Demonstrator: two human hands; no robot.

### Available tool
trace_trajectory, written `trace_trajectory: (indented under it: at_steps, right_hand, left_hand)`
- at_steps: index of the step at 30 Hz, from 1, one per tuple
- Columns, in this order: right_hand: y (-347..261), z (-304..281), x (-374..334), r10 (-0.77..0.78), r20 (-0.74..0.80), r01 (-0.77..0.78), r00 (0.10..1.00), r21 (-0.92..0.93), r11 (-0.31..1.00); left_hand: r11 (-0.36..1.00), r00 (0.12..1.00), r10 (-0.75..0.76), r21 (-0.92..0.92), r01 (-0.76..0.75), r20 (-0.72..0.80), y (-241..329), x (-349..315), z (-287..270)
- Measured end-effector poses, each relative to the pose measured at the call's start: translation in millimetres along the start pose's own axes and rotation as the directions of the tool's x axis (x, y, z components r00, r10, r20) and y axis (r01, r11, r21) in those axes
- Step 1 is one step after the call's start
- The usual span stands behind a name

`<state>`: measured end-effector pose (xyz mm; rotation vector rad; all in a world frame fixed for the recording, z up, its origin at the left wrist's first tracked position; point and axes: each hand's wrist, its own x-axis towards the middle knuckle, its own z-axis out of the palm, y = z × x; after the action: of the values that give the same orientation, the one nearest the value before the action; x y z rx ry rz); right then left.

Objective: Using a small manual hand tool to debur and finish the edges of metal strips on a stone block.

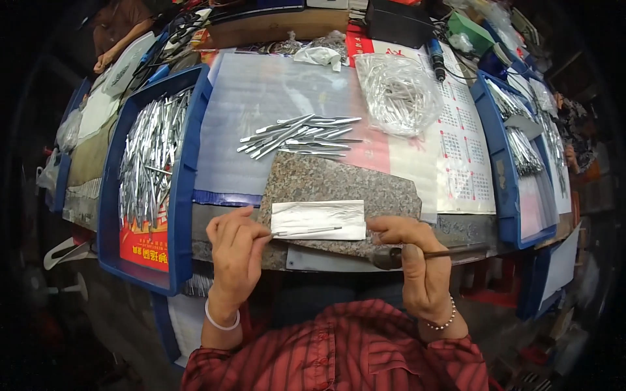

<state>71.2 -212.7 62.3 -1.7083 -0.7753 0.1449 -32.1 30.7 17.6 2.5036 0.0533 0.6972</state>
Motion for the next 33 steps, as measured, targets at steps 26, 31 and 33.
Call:
trace_trajectory:
  at_steps: [26, 31, 33]
  right_hand:
    - [10.9, 26.0, -49.9, 0.465, 0.461, -0.621, 0.756, 0.279, 0.733]
    - [12.0, 35.6, -53.9, 0.411, 0.479, -0.564, 0.775, 0.231, 0.793]
    - [13.4, 41.2, -56.4, 0.394, 0.482, -0.543, 0.783, 0.219, 0.811]
  left_hand:
    - [0.958, 0.981, -0.186, -0.210, 0.193, 0.054, 61.6, -82.5, -34.8]
    - [0.952, 0.976, -0.216, -0.216, 0.219, 0.040, 56.4, -94.4, -34.8]
    - [0.949, 0.971, -0.237, -0.209, 0.237, 0.025, 53.2, -103.4, -36.6]
